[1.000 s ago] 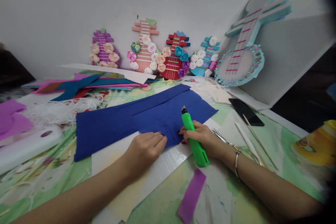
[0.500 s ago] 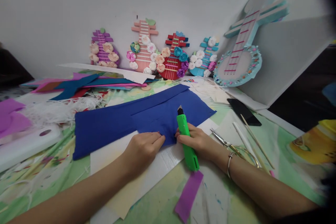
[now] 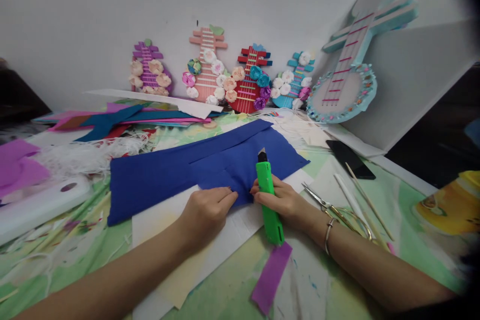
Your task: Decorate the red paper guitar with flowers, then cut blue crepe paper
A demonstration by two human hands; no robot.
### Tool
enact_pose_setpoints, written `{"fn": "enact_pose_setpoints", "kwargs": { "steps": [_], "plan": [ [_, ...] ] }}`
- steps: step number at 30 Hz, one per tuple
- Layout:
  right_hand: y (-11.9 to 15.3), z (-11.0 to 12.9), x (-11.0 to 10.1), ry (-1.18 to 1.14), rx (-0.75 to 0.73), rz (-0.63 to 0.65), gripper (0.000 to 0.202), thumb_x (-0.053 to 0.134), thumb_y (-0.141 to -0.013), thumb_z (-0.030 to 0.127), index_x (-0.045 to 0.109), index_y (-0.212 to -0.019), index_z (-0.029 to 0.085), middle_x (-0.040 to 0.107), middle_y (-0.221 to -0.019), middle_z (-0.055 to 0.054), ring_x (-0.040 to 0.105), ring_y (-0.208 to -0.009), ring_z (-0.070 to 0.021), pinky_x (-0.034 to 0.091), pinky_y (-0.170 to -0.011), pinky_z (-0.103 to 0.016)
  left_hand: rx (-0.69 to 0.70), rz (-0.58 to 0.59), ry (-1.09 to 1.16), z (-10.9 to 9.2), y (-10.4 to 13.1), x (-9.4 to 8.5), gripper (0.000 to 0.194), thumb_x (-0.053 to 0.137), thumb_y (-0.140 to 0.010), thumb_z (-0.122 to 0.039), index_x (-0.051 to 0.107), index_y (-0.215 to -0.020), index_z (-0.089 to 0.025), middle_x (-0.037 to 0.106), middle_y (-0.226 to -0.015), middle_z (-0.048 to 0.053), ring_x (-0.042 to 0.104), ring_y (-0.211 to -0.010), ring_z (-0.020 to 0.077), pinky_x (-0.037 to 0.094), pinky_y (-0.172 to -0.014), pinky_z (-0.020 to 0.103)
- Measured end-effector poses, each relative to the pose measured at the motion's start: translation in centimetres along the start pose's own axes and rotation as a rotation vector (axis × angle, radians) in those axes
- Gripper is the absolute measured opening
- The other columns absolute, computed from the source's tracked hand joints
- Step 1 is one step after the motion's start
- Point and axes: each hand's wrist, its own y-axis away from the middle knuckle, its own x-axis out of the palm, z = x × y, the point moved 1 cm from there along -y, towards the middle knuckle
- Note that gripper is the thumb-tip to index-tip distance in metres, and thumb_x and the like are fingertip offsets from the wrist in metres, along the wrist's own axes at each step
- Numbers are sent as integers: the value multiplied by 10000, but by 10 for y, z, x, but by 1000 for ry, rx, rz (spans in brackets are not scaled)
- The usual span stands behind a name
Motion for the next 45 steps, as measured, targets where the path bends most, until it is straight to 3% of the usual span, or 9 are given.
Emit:
{"fn": "enact_pose_setpoints", "kwargs": {
  "steps": [7,18,23,26,34,41,45],
  "plan": [
    [0,-1,0,-41,-18,-23,197,468,-928,73,580,-1052,178,666,-1015,-113,600,-1019,-254,536,-857,-427,-10,-3,5,-1,-2,-1,335,350,-866,-9,665,-803,-103,739,-741,101,718,-610,214,600,-520,317],
    [3,-2,4,-119,102,0,196,488,-917,105,597,-1052,195,659,-1028,-107,609,-999,-233,537,-847,-407,-21,18,0,1,1,1,327,353,-840,-3,657,-814,-122,740,-750,83,718,-630,192,597,-549,282],
    [-1,-2,-1,-166,28,52,183,551,-833,86,609,-989,163,673,-1101,-144,576,-1076,-283,521,-872,-456,-38,34,6,2,2,1,330,353,-843,-5,659,-809,-122,738,-746,80,715,-623,193,594,-541,284],
    [-2,-3,-1,-157,7,64,184,557,-852,83,617,-1006,165,670,-1134,-142,569,-1106,-276,522,-886,-449,-49,38,8,2,3,3,311,369,-863,-25,661,-813,-123,737,-748,80,713,-624,195,592,-543,286],
    [-1,-1,2,-85,-1,21,179,528,-898,67,640,-1000,161,684,-947,-114,605,-957,-245,561,-766,-383,-31,65,57,2,4,6,281,411,-944,-123,664,-825,-135,736,-819,83,706,-678,180,595,-613,295],
    [0,-2,2,-120,-7,32,201,523,-901,80,630,-1050,163,688,-957,-119,613,-978,-260,556,-796,-404,12,79,48,1,2,4,309,379,-970,-141,657,-835,-131,723,-813,85,682,-641,163,549,-542,250],
    [2,-3,3,-167,60,43,229,494,-907,77,639,-1051,180,684,-947,-103,607,-979,-244,555,-782,-374,-32,61,67,1,4,6,301,395,-963,-136,660,-820,-141,715,-764,64,677,-627,147,537,-545,226]
  ]
}}
